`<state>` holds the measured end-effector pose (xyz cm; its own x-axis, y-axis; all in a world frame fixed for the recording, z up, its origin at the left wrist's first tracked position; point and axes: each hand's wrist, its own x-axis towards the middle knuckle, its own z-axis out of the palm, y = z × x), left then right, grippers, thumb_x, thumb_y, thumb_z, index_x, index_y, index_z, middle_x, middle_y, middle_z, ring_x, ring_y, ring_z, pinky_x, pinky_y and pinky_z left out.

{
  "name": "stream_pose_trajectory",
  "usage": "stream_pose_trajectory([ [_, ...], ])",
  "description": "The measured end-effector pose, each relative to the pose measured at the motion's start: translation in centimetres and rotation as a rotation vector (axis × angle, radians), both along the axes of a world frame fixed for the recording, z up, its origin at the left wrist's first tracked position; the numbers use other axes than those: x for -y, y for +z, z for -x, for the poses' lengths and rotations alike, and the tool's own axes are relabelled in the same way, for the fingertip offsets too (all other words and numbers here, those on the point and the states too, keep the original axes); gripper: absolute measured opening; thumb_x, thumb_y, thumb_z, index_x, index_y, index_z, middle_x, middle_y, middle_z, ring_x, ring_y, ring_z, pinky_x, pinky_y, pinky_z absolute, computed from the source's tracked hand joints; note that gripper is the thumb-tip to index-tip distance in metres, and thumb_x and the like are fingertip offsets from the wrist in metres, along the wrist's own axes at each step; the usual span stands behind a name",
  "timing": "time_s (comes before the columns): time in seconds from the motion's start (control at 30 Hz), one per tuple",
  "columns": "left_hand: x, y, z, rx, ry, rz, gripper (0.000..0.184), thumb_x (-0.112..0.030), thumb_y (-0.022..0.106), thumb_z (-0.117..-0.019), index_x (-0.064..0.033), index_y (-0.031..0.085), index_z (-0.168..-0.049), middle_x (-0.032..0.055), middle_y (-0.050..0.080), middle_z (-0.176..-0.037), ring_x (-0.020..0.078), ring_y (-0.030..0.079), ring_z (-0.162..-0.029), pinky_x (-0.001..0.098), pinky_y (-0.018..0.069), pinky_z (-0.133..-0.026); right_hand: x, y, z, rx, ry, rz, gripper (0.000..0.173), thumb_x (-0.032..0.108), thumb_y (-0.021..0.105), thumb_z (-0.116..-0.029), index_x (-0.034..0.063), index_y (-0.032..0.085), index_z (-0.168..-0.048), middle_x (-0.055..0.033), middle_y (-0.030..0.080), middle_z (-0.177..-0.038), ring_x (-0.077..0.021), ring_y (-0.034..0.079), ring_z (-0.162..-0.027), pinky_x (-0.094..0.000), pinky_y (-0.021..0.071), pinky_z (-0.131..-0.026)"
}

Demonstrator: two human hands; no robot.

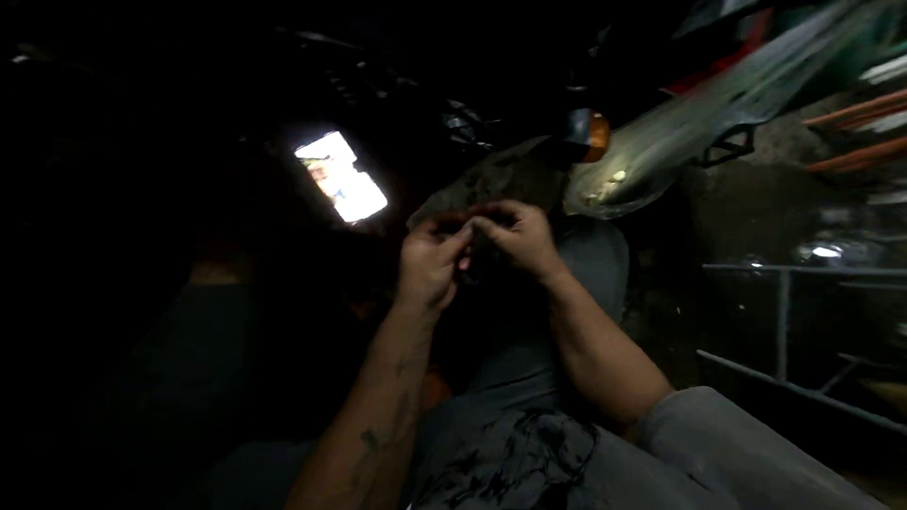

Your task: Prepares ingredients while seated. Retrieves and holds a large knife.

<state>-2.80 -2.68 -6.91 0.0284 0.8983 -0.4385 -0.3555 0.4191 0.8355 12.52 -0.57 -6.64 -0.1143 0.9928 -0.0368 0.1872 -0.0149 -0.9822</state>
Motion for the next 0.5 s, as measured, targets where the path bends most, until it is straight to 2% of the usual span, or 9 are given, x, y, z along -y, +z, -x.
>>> stream_pose_trajectory([
  [0.1, 0.0, 0.5, -0.4, -0.158, -0.031, -0.019, 0.018, -0.001, 0.067, -0.0964, -0.0089, 0.065, -0.113, 0.0, 0.068, -0.09, 0.0045, 0.057, -0.057, 0.018, 0.05, -0.048, -0.1, 0.1, -0.2, -0.011, -0.02, 0.008, 0.012, 0.006, 0.071, -0.0938, -0.0005, 0.075, -0.103, -0.0089, 0.075, -0.097, -0.0118, 0.071, -0.088, -0.0315, 0.0601, -0.084],
  [0.17, -0.3, 0.7, -0.5, -0.251, -0.007, -0.037, 0.008, -0.009, 0.064, -0.1013, -0.0085, 0.067, -0.109, -0.0021, 0.068, -0.082, 0.0026, 0.055, -0.052, 0.017, 0.0478, -0.044, -0.1, 0.7, -0.5, -0.008, -0.054, 0.006, 0.013, 0.007, 0.069, -0.0959, -0.0008, 0.074, -0.105, -0.0096, 0.074, -0.099, -0.0127, 0.07, -0.089, -0.0319, 0.0591, -0.085],
  [0.2, -0.4, 0.7, -0.3, -0.327, -0.014, -0.047, 0.009, -0.013, 0.062, -0.1035, -0.0079, 0.066, -0.11, -0.003, 0.066, -0.079, 0.0019, 0.054, -0.051, 0.0172, 0.0467, -0.045, -0.2, 1.2, -1.0, 0.002, -0.092, 0.001, 0.014, 0.008, 0.068, -0.0971, 0.0002, 0.073, -0.107, -0.0089, 0.074, -0.1, -0.0125, 0.07, -0.09, -0.0317, 0.0593, -0.084],
  [0.27, -0.8, 0.8, 0.1, -0.551, -0.072, -0.097, 0.016, -0.015, 0.058, -0.1051, -0.0024, 0.065, -0.111, -0.0028, 0.063, -0.077, 0.0005, 0.054, -0.055, 0.0185, 0.049, -0.051, -0.1, 2.2, -2.6, 0.018, -0.205, -0.03, 0.015, 0.008, 0.065, -0.0977, 0.0013, 0.073, -0.108, -0.0083, 0.073, -0.103, -0.0131, 0.069, -0.092, -0.0332, 0.0583, -0.085],
  [0.3, -0.9, 1.1, 0.4, -0.686, -0.144, -0.13, 0.019, -0.015, 0.057, -0.105, 0.0008, 0.065, -0.111, 0.0004, 0.063, -0.082, 0.0013, 0.057, -0.063, 0.021, 0.052, -0.059, -0.2, 2.7, -3.6, 0.033, -0.267, -0.057, 0.015, 0.008, 0.063, -0.0981, 0.0008, 0.072, -0.108, -0.0088, 0.072, -0.103, -0.0131, 0.068, -0.093, -0.0331, 0.058, -0.086],
  [0.33, -1.0, 1.5, 0.7, -0.798, -0.223, -0.158, 0.02, -0.013, 0.057, -0.1038, 0.0037, 0.065, -0.112, 0.007, 0.065, -0.087, 0.0067, 0.06, -0.07, 0.0276, 0.0534, -0.067, -0.1, 3.1, -4.8, 0.058, -0.33, -0.086, 0.015, 0.007, 0.062, -0.0982, 0.0, 0.071, -0.107, -0.0094, 0.072, -0.103, -0.0132, 0.068, -0.093, -0.033, 0.0579, -0.086],
  [0.4, -1.1, 2.4, 1.0, -0.929, -0.373, -0.18, 0.029, -0.012, 0.058, -0.1013, 0.0038, 0.062, -0.125, 0.0181, 0.068, -0.102, 0.0209, 0.066, -0.086, 0.0426, 0.0563, -0.08, -0.1, 3.9, -7.3, 0.147, -0.496, -0.134, 0.014, 0.007, 0.063, -0.0979, -0.0005, 0.071, -0.107, -0.0096, 0.072, -0.102, -0.0115, 0.069, -0.091, -0.0306, 0.0588, -0.083],
  [0.47, -1.2, 3.4, 0.6, -0.99, -0.47, -0.173, 0.039, -0.011, 0.057, -0.0976, 0.0016, 0.056, -0.134, 0.0187, 0.067, -0.102, 0.0254, 0.066, -0.083, 0.0475, 0.0559, -0.076, -0.4, 4.7, -9.5, 0.293, -0.723, -0.109, 0.015, 0.012, 0.067, -0.0975, 0.0029, 0.074, -0.107, -0.0079, 0.074, -0.1, -0.0116, 0.07, -0.086, -0.0315, 0.0594, -0.078],
  [0.5, -1.3, 4.0, 0.3, -1.0, -0.538, -0.155, 0.042, -0.012, 0.057, -0.0969, 0.0004, 0.053, -0.136, 0.0176, 0.066, -0.1, 0.0259, 0.065, -0.081, 0.0486, 0.0562, -0.074, -0.8, 4.8, -10.5, 0.36, -0.824, -0.084, 0.016, 0.015, 0.069, -0.0974, 0.0049, 0.075, -0.108, -0.0074, 0.075, -0.101, -0.0132, 0.072, -0.088, -0.0341, 0.0599, -0.081],
])
